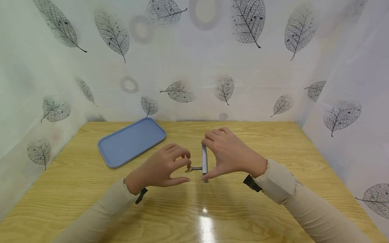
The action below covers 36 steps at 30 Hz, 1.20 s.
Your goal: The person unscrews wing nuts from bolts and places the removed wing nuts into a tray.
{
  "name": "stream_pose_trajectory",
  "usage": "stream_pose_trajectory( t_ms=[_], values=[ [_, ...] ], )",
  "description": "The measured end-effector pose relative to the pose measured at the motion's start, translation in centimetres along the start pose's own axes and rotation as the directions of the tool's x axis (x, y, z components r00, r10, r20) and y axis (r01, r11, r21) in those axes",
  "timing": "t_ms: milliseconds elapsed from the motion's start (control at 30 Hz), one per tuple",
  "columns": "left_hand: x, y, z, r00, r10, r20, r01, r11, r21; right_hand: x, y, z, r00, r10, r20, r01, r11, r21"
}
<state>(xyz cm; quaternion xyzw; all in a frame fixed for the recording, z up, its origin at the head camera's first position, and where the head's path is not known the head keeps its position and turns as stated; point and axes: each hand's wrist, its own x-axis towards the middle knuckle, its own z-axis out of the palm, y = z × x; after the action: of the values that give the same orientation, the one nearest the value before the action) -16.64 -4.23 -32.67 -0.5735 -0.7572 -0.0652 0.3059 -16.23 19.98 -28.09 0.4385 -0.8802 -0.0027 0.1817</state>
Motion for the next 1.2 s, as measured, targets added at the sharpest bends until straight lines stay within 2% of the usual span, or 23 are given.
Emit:
stream_pose_trajectory(
  t_ms=[133, 367, 600, 767, 900, 1200],
  values=[
    [0.12, -0.1, -0.02, 1.0, -0.011, 0.006, 0.011, 1.0, 0.011, 0.06, 0.01, -0.04, 1.0, 0.003, -0.002, -0.003, 1.0, 0.004],
    [0.48, -0.57, -0.12, 0.999, -0.031, -0.026, 0.033, 0.999, 0.041, 0.07, 0.01, 0.01, 1.0, 0.002, 0.002, -0.002, 1.0, 0.006],
    [0.56, -0.48, -0.03, 1.0, -0.018, -0.009, 0.019, 0.985, 0.17, -0.03, -0.04, 0.15, 1.0, 0.007, 0.008, -0.007, 1.0, 0.009],
    [0.51, -0.01, -0.1, 0.999, 0.021, -0.033, -0.013, 0.975, 0.222, -0.1, -0.02, 0.3, 1.0, 0.012, 0.005, -0.012, 1.0, 0.011],
    [0.4, 0.16, -0.08, 0.998, 0.041, -0.038, -0.032, 0.974, 0.223, -0.07, 0.04, 0.28, 1.0, 0.013, 0.008, -0.013, 1.0, 0.006],
    [0.17, 0.14, 0.15, 0.998, 0.053, 0.02, -0.055, 0.988, 0.142, -0.01, 0.06, 0.15, 1.0, 0.01, 0.019, -0.01, 1.0, 0.0]
  ],
)
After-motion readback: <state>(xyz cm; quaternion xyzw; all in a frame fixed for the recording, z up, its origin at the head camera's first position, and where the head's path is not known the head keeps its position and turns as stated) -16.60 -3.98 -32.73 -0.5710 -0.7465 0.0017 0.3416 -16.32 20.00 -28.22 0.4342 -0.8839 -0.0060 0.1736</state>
